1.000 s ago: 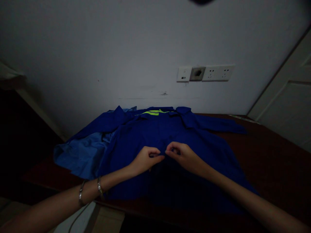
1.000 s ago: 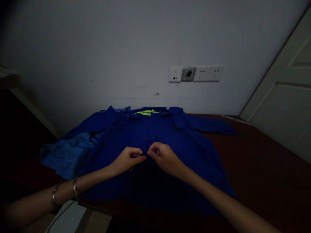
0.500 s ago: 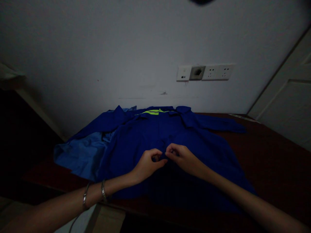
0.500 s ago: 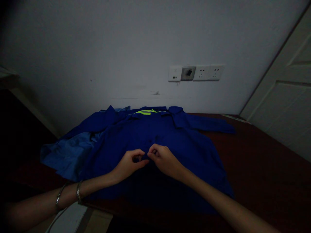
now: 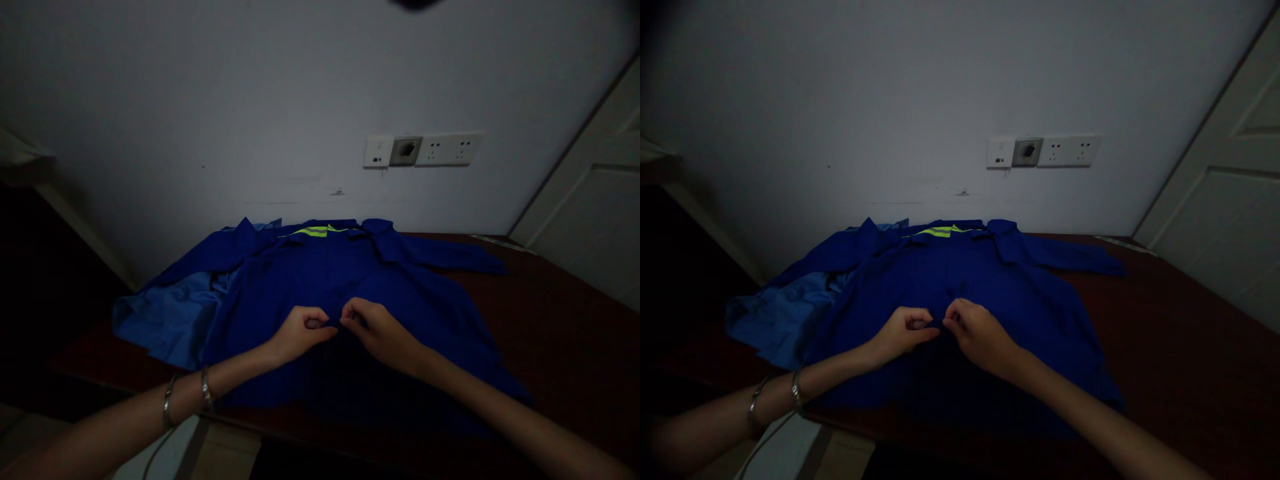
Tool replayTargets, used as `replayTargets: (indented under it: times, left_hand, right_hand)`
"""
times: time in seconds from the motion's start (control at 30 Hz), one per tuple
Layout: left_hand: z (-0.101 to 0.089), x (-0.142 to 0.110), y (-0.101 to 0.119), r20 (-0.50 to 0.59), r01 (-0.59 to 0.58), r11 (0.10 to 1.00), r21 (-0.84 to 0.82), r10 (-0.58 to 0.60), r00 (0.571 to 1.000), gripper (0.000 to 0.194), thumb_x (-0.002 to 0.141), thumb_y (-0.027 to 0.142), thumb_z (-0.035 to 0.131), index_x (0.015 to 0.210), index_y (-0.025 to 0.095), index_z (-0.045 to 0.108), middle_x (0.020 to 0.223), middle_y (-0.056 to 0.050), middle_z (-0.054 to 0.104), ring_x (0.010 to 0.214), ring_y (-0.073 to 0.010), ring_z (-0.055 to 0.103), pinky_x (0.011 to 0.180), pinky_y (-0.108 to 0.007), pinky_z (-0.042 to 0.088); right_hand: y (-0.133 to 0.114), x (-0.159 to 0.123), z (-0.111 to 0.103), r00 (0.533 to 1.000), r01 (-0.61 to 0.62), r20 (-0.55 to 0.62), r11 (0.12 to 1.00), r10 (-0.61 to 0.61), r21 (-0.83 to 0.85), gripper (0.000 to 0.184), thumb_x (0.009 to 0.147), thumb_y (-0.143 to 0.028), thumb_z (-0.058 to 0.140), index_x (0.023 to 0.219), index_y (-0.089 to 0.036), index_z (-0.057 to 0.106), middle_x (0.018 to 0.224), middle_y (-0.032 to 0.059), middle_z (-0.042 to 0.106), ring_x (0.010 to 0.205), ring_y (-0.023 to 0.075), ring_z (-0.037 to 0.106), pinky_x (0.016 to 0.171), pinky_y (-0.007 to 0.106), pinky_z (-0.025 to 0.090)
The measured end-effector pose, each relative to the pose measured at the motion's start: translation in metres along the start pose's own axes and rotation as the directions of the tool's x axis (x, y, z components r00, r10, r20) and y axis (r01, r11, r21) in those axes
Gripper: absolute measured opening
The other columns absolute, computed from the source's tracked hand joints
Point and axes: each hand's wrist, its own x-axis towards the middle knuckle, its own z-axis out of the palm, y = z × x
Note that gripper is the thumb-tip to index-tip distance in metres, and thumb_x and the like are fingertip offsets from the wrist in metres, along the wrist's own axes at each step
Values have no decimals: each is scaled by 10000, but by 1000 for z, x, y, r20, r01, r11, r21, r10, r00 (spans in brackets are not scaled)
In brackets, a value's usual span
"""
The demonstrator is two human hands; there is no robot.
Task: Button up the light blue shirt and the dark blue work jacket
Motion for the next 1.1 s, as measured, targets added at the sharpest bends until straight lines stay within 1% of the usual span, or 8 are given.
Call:
replayTargets:
  times: [0.2,0.37,0.53,0.67,0.77,0.87,0.97,1.1]
  left_hand:
    - [-4,-1,-1,2,-27,1000,4,27,1000,313,643,408,656,613,128,519,458,89,346,406,-25,275,408,-177,168]
    - [-1,-3,2,-53,-64,998,-5,64,997,265,667,374,638,630,124,556,484,72,390,446,-37,299,436,-182,207]
    - [4,-10,9,-137,-199,978,58,205,969,179,684,301,632,656,125,630,594,24,497,539,-65,390,506,-200,287]
    - [6,-9,9,-191,-213,976,42,217,957,165,679,289,639,659,125,640,595,12,523,555,-77,425,515,-203,310]
    - [6,-4,8,-212,-214,977,-13,206,955,160,671,287,644,659,127,636,625,-2,569,588,-91,475,539,-203,352]
    - [7,-1,10,-197,-210,977,-34,199,960,154,675,280,640,660,127,634,645,-10,593,606,-96,501,561,-203,378]
    - [6,-1,14,-183,-201,979,-41,190,965,166,689,293,629,683,126,626,656,-12,597,603,-93,505,550,-197,380]
    - [0,-1,15,-173,-131,991,-18,125,977,224,696,346,622,687,125,588,501,39,480,444,-58,399,426,-179,283]
  right_hand:
    - [-1,-3,3,998,52,-40,993,-57,-109,89,854,-180,431,818,-181,512,788,19,573,709,123,535,640,247,384]
    - [-1,-3,8,995,64,-67,981,-77,-184,119,865,-185,404,855,-176,523,794,32,582,675,125,548,609,250,391]
    - [-1,-4,7,998,42,-38,998,-40,44,121,836,-177,456,826,-175,576,759,11,615,695,116,574,646,241,431]
    - [-9,-6,-1,999,-31,40,983,24,183,152,808,-197,500,921,-171,599,805,12,625,699,112,583,668,247,464]
    - [-11,-7,-3,998,-9,61,980,-3,198,226,752,-251,592,966,-178,599,853,17,623,727,119,579,677,251,470]
    - [-8,-5,0,1000,-10,6,987,9,163,202,738,-238,604,928,-173,618,840,23,626,747,130,575,691,261,472]
    - [-2,-4,4,995,-97,-6,969,101,226,181,786,-233,530,920,-167,631,826,33,633,704,127,585,578,228,490]
    - [2,-2,2,965,-260,86,882,246,392,268,773,-328,549,965,-159,627,790,30,632,545,98,557,388,184,465]
